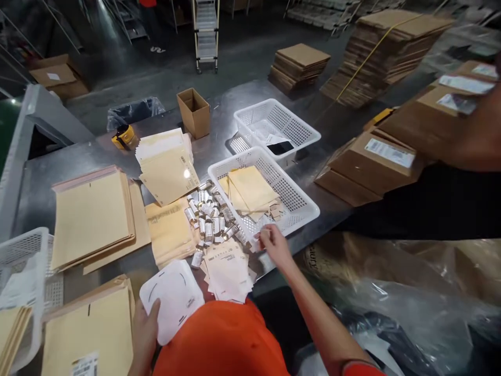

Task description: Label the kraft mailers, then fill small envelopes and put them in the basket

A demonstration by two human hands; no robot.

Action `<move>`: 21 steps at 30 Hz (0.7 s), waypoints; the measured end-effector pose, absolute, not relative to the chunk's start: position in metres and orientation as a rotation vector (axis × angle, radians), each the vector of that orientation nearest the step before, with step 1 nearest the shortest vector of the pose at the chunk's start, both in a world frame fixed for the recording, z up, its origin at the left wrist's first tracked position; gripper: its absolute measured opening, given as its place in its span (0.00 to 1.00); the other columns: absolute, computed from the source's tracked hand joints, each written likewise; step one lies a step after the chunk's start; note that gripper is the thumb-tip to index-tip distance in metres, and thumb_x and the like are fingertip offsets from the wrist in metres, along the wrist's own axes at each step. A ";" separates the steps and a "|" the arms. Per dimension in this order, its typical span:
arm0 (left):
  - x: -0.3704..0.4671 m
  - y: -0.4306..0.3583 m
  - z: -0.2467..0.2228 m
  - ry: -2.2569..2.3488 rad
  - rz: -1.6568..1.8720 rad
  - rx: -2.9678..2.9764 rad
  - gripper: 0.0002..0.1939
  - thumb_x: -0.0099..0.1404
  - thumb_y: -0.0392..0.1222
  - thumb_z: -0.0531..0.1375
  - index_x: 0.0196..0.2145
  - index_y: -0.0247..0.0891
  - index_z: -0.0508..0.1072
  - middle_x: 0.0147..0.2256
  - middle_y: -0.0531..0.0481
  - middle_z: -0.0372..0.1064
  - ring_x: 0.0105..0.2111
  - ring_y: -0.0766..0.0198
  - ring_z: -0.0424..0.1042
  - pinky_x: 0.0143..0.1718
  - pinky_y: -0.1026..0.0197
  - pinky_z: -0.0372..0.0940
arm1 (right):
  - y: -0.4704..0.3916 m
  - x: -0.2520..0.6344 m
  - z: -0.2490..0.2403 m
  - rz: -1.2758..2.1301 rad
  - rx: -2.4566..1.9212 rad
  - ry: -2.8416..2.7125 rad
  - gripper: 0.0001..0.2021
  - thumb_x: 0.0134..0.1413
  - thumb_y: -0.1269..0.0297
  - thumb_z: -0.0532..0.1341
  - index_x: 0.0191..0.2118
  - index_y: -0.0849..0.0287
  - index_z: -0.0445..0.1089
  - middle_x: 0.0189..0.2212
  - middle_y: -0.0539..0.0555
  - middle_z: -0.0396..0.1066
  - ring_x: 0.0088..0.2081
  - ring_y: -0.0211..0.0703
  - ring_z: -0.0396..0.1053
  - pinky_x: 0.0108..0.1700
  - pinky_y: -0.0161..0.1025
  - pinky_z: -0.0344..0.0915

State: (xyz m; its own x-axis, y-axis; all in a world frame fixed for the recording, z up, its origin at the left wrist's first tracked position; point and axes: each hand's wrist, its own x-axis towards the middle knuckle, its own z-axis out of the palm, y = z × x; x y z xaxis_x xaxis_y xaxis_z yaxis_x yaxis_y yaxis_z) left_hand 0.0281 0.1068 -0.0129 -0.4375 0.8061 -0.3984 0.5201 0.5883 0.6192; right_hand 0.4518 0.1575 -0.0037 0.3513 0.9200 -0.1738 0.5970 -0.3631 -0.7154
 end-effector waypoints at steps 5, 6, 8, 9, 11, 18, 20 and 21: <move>0.045 0.116 0.019 1.788 0.900 0.652 0.24 0.58 0.49 0.62 0.51 0.42 0.69 0.51 0.44 0.74 0.51 0.49 0.74 0.51 0.50 0.71 | 0.111 0.355 -0.016 0.750 -2.263 -1.480 0.12 0.61 0.62 0.55 0.48 0.56 0.68 0.41 0.58 0.71 0.40 0.51 0.73 0.38 0.43 0.68; 0.046 0.119 0.021 1.746 0.933 0.610 0.24 0.58 0.48 0.62 0.52 0.42 0.69 0.51 0.44 0.74 0.51 0.49 0.74 0.50 0.50 0.72 | 0.109 0.343 -0.016 0.735 -2.368 -1.521 0.12 0.59 0.61 0.58 0.48 0.56 0.68 0.43 0.59 0.70 0.42 0.53 0.72 0.40 0.44 0.68; 0.046 0.123 0.022 1.706 0.985 0.578 0.24 0.57 0.47 0.63 0.52 0.43 0.69 0.53 0.44 0.73 0.52 0.50 0.74 0.51 0.51 0.72 | 0.109 0.329 -0.017 0.721 -2.558 -1.552 0.18 0.54 0.57 0.64 0.49 0.56 0.67 0.45 0.62 0.68 0.45 0.57 0.71 0.40 0.46 0.68; 0.045 0.125 0.021 1.704 1.004 0.580 0.25 0.57 0.46 0.63 0.53 0.43 0.68 0.54 0.44 0.72 0.52 0.51 0.74 0.51 0.51 0.72 | 0.110 0.326 -0.019 0.721 -2.616 -1.532 0.22 0.50 0.56 0.67 0.50 0.57 0.66 0.46 0.64 0.68 0.46 0.59 0.71 0.40 0.47 0.68; 0.042 0.125 0.019 1.710 1.040 0.575 0.25 0.58 0.45 0.64 0.53 0.43 0.68 0.56 0.44 0.71 0.54 0.51 0.72 0.52 0.52 0.71 | 0.113 0.326 -0.024 0.740 -2.690 -1.454 0.28 0.45 0.54 0.71 0.50 0.60 0.65 0.46 0.66 0.68 0.46 0.61 0.71 0.40 0.48 0.68; 0.040 0.118 0.019 1.674 1.066 0.355 0.22 0.59 0.39 0.62 0.52 0.40 0.69 0.54 0.42 0.72 0.54 0.49 0.72 0.53 0.49 0.70 | 0.117 0.353 -0.038 0.961 -2.652 -1.294 0.13 0.55 0.59 0.63 0.44 0.59 0.68 0.39 0.60 0.71 0.40 0.52 0.72 0.38 0.42 0.64; 0.038 0.116 0.019 1.661 1.053 0.388 0.21 0.60 0.39 0.62 0.52 0.39 0.68 0.53 0.41 0.74 0.52 0.48 0.74 0.51 0.48 0.72 | 0.112 0.360 -0.031 0.925 -2.598 -1.322 0.08 0.59 0.63 0.58 0.41 0.58 0.68 0.37 0.57 0.71 0.39 0.49 0.72 0.38 0.41 0.64; 0.038 0.115 0.018 1.652 1.044 0.412 0.21 0.60 0.39 0.62 0.52 0.39 0.68 0.52 0.41 0.74 0.50 0.48 0.75 0.49 0.48 0.73 | 0.109 0.362 -0.026 0.904 -2.540 -1.343 0.06 0.59 0.63 0.57 0.40 0.58 0.68 0.36 0.56 0.71 0.39 0.48 0.71 0.38 0.40 0.63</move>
State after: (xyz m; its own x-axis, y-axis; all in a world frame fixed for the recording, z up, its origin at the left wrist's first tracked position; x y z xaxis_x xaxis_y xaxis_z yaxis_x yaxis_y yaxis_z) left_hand 0.0381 0.1152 0.0178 -0.3534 0.7174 -0.6004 -0.2348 0.5533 0.7992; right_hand 0.3620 0.1093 -0.0256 0.4245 0.7876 -0.4466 0.7100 -0.5956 -0.3756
